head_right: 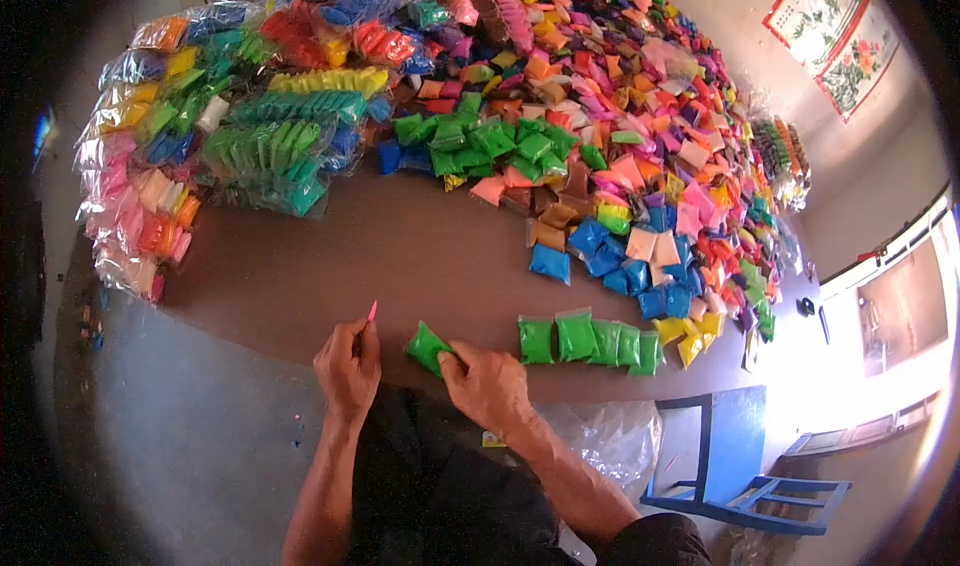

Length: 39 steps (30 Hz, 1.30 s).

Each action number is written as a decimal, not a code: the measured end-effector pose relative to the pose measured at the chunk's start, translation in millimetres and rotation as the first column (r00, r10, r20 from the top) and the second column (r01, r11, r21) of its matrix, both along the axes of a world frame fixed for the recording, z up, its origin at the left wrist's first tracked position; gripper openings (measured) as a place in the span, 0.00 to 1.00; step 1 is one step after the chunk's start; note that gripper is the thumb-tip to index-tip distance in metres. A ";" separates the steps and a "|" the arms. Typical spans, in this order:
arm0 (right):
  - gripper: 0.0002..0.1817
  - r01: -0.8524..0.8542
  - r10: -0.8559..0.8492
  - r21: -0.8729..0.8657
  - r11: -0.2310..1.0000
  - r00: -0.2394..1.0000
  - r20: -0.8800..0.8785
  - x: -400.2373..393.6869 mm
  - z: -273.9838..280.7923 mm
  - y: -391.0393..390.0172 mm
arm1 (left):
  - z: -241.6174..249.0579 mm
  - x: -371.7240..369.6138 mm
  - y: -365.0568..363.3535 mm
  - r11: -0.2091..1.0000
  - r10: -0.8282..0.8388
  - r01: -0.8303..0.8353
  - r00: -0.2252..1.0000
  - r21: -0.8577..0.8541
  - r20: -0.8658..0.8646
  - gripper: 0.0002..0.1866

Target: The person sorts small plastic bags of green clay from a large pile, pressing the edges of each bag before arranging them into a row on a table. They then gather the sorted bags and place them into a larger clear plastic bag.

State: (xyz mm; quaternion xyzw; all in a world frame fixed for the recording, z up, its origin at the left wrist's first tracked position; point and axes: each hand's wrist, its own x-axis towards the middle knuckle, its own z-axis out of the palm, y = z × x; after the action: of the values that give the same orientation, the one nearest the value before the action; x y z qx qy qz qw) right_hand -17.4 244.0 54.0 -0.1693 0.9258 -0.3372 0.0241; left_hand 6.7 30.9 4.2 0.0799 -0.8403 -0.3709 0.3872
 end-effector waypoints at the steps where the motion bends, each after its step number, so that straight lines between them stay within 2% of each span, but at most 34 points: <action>1: 0.09 0.052 -0.051 0.021 0.998 0.998 -0.045 3.2 0.4 0.8 | 0.4 0.2 -0.2 1.000 0.001 -0.001 1.000 -0.010 0.001 0.05; 2: 0.10 0.102 -0.098 0.038 0.994 0.991 -0.095 4.7 1.1 1.1 | -0.4 -0.7 0.2 1.000 0.003 -0.003 1.000 -0.007 -0.014 0.05; 5: 0.19 0.051 -0.044 0.030 0.998 0.978 -0.202 13.2 7.4 4.9 | -1.1 -0.7 1.0 1.000 0.020 -0.020 0.999 -0.002 -0.027 0.05; 8: 0.25 -0.131 0.145 0.062 0.989 0.899 -0.414 10.4 11.6 -2.8 | 0.7 0.4 1.7 1.000 0.022 -0.022 1.000 -0.020 0.013 0.05; 11: 0.30 -0.246 0.326 0.236 0.940 0.849 -0.415 3.7 0.2 -8.6 | 1.3 0.8 0.9 0.999 0.029 -0.028 0.999 -0.040 0.031 0.05; 17: 0.36 -0.278 0.388 0.349 0.895 0.869 -0.305 7.4 3.3 -4.5 | 0.4 1.3 2.3 0.999 0.028 -0.027 0.998 -0.021 0.051 0.05; 20: 0.38 -0.277 0.416 0.405 0.871 0.855 -0.310 2.8 -0.3 -9.3 | -0.9 -1.8 1.2 0.999 0.031 -0.030 0.999 -0.024 0.034 0.04; 23: 0.37 -0.240 0.402 0.406 0.882 0.833 -0.381 10.2 4.1 -6.6 | -1.3 1.6 1.8 1.000 0.004 -0.005 0.999 0.006 0.054 0.04; 29: 0.37 -0.267 0.422 0.446 0.854 0.857 -0.295 9.6 5.9 -6.4 | -1.8 4.3 2.1 1.000 -0.022 0.021 0.998 0.021 0.054 0.04; 39: 0.39 -0.208 0.420 0.486 0.849 0.824 -0.381 22.4 1.6 -2.0 | 2.8 3.2 -0.7 0.998 -0.068 0.068 0.997 -0.009 0.032 0.03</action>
State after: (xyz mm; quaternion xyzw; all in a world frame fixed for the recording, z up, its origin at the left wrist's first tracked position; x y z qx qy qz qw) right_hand 5.0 242.0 55.6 -0.3909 0.9113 -0.0674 -0.1102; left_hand 10.0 30.2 7.0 0.0551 -0.8506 -0.3782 0.3612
